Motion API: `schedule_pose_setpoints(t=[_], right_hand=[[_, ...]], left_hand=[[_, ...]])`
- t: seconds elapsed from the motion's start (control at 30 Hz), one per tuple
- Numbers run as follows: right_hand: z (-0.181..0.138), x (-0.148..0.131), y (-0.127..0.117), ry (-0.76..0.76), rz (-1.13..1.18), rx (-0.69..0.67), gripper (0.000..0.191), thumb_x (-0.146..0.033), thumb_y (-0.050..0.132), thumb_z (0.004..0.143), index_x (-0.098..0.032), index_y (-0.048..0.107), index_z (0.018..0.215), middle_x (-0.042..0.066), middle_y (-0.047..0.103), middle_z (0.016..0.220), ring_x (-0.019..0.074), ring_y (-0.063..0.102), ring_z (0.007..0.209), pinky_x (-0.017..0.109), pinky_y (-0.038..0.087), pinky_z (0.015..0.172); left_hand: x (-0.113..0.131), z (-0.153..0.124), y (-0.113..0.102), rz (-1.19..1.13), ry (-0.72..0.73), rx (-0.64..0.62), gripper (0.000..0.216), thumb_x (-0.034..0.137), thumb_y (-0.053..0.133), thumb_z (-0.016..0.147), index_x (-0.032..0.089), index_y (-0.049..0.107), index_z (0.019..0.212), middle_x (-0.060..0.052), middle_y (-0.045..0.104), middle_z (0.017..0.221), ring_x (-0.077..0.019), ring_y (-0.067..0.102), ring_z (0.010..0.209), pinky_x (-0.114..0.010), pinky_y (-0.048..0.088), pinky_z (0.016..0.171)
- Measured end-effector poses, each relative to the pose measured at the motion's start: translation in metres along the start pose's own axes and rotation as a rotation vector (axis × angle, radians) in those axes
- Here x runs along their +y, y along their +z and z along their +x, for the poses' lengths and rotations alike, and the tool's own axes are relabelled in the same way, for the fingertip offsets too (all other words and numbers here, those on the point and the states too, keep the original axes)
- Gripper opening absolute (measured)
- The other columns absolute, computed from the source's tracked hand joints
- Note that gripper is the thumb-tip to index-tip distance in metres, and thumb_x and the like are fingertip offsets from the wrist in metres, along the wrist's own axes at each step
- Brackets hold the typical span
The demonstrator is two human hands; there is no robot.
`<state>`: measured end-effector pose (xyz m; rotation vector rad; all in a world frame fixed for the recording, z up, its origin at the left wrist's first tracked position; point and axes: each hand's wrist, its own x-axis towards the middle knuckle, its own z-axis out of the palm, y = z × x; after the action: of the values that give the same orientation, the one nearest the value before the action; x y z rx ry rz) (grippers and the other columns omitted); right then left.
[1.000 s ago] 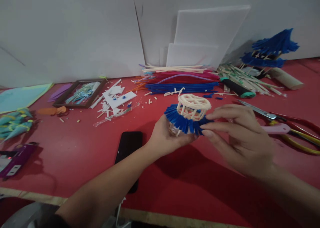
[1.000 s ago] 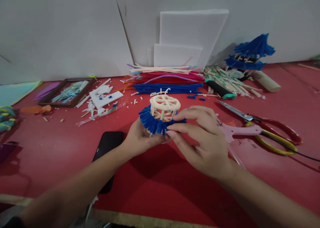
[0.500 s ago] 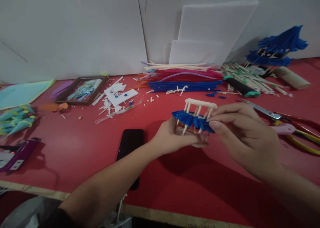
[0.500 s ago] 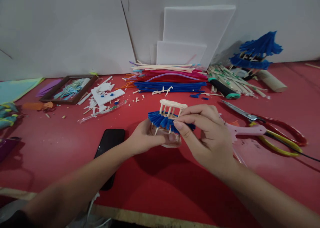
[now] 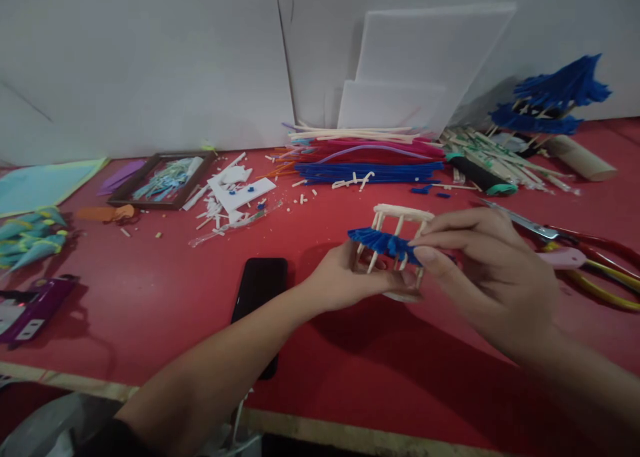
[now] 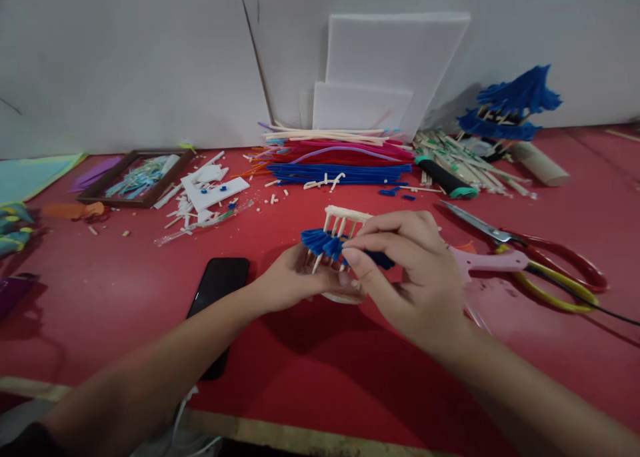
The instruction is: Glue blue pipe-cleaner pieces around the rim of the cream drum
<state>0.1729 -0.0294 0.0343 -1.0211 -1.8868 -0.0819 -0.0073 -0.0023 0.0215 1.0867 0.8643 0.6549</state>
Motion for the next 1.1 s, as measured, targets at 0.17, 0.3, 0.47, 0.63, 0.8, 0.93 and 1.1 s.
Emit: schedule_pose_setpoints(t=[0.17, 0.3, 0.47, 0.63, 0.8, 0.93, 1.1], right_hand=[[-0.002, 0.002, 0.002, -0.245, -0.112, 0.045, 0.028, -0.022, 0.077, 0.079, -0.024, 0.064, 0.104, 0.005, 0.068, 0.093, 0.019, 0.063, 0.082, 0.04, 0.049, 0.071], [-0.004, 0.003, 0.004, -0.278, -0.079, 0.017, 0.037, -0.007, 0.071, 0.079, -0.027, 0.063, 0.11, 0.002, 0.071, 0.095, 0.0204, 0.067, 0.092, 0.039, 0.055, 0.079], [-0.005, 0.005, 0.0, -0.322, -0.048, 0.009, 0.039, -0.005, 0.072, 0.078, -0.025, 0.064, 0.11, 0.002, 0.074, 0.098, 0.022, 0.069, 0.095, 0.039, 0.057, 0.082], [-0.007, 0.008, -0.006, -0.384, -0.06, -0.023, 0.029, -0.01, 0.072, 0.079, -0.025, 0.067, 0.104, 0.004, 0.074, 0.102, 0.023, 0.07, 0.095, 0.04, 0.06, 0.079], [-0.007, 0.008, -0.007, -0.413, -0.06, -0.033, 0.027, -0.01, 0.073, 0.079, -0.022, 0.067, 0.102, 0.007, 0.073, 0.103, 0.023, 0.069, 0.095, 0.041, 0.06, 0.08], [-0.005, 0.005, -0.006, -0.379, 0.009, -0.036, 0.035, -0.007, 0.072, 0.078, -0.022, 0.065, 0.109, 0.005, 0.073, 0.102, 0.0214, 0.067, 0.099, 0.04, 0.059, 0.084], [0.001, 0.007, -0.008, -0.246, 0.096, -0.028, 0.051, -0.02, 0.062, 0.089, -0.022, 0.05, 0.138, 0.009, 0.07, 0.108, 0.0234, 0.061, 0.109, 0.043, 0.056, 0.087]], left_hand=[[-0.002, 0.0, -0.002, 0.082, -0.011, 0.094, 0.045, 0.033, 0.088, 0.057, 0.017, 0.063, 0.091, -0.001, 0.067, 0.085, -0.016, 0.064, 0.078, -0.034, 0.053, 0.078], [0.0, 0.0, 0.0, 0.047, -0.01, 0.065, 0.045, 0.033, 0.089, 0.055, 0.016, 0.063, 0.087, -0.001, 0.065, 0.084, -0.0152, 0.062, 0.078, -0.034, 0.051, 0.08], [-0.001, 0.001, 0.0, 0.012, 0.007, 0.006, 0.046, 0.035, 0.089, 0.054, 0.016, 0.063, 0.086, 0.0, 0.064, 0.084, -0.0148, 0.061, 0.078, -0.034, 0.05, 0.08], [-0.01, 0.003, -0.005, 0.131, 0.036, 0.009, 0.046, 0.04, 0.087, 0.059, 0.016, 0.066, 0.091, -0.005, 0.069, 0.089, -0.0193, 0.065, 0.084, -0.036, 0.052, 0.083], [-0.013, 0.003, -0.007, 0.166, 0.039, 0.008, 0.047, 0.042, 0.086, 0.059, 0.016, 0.067, 0.093, -0.006, 0.071, 0.091, -0.0205, 0.066, 0.086, -0.038, 0.053, 0.084], [-0.008, 0.001, -0.005, 0.123, 0.055, -0.031, 0.048, 0.04, 0.087, 0.059, 0.017, 0.066, 0.094, -0.006, 0.072, 0.091, -0.0215, 0.068, 0.087, -0.04, 0.053, 0.086], [0.002, -0.002, -0.002, -0.018, 0.164, -0.044, 0.043, 0.039, 0.086, 0.058, 0.018, 0.068, 0.091, -0.007, 0.075, 0.093, -0.0244, 0.071, 0.09, -0.044, 0.054, 0.091]])
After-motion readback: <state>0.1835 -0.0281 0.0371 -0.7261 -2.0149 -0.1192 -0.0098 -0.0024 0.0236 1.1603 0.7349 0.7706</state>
